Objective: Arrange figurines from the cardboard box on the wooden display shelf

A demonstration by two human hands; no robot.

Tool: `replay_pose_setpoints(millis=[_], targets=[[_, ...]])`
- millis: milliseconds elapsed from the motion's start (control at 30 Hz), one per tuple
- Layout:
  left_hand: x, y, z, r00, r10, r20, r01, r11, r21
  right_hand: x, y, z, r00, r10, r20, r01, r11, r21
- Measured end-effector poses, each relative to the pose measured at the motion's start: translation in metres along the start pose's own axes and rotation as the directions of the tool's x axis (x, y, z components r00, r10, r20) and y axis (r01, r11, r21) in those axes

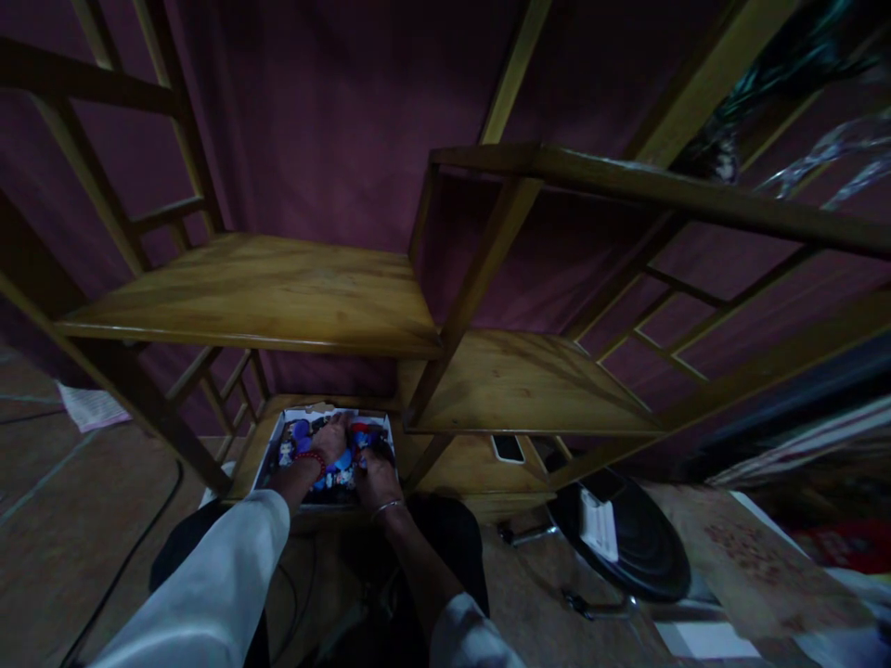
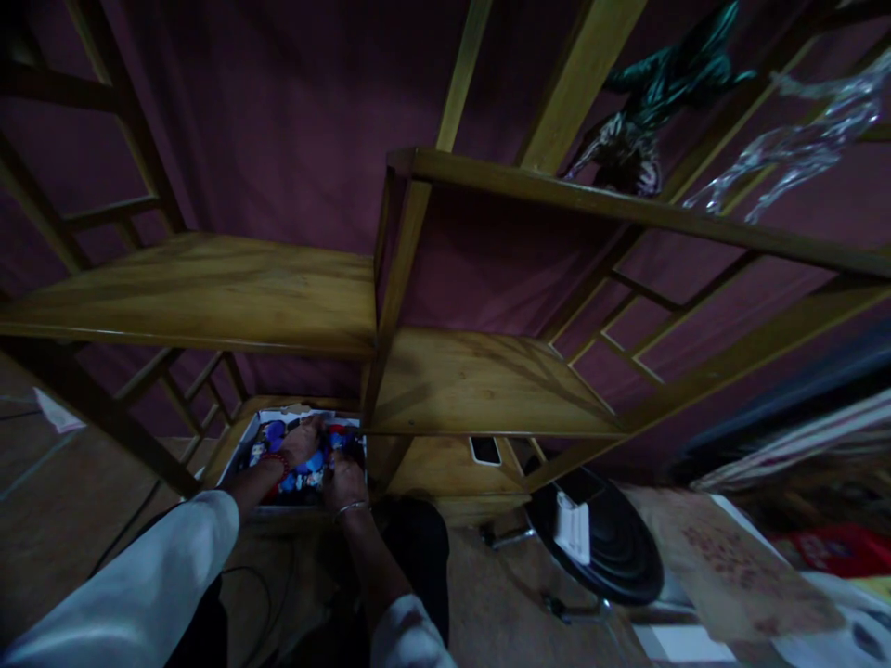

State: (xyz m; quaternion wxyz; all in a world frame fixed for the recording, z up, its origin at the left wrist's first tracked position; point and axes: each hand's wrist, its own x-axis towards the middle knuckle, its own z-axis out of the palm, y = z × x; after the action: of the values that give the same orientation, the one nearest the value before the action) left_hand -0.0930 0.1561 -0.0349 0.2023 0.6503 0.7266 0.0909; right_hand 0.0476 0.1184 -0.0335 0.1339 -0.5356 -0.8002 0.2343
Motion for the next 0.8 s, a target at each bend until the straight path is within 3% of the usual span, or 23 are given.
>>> replay_pose_setpoints(millis=[200, 400, 633, 800], targets=[[-0.013, 0.0, -0.006, 0.999, 0.043, 0.011, -0.044, 0.998, 0.035, -0.003, -0.001, -0.002, 1.0, -0.014, -0.009, 0.014, 1.0, -0.001], [-0.025, 0.002, -0.009, 0.996, 0.029, -0.081, -0.023, 0.997, 0.069, -0.004, -0.003, -0.004, 0.999, 0.024, 0.022, -0.024, 1.0, 0.011], [-0.044, 0.0, -0.013, 0.99, 0.023, -0.14, -0.025, 1.0, -0.013, -0.004, -0.006, -0.004, 1.0, 0.014, 0.012, -0.014, 1.0, 0.014], [-0.05, -0.007, -0.008, 0.993, -0.048, -0.109, 0.034, 0.992, -0.124, -0.002, -0.003, 0.002, 1.0, 0.018, 0.006, -0.018, 0.999, 0.026]])
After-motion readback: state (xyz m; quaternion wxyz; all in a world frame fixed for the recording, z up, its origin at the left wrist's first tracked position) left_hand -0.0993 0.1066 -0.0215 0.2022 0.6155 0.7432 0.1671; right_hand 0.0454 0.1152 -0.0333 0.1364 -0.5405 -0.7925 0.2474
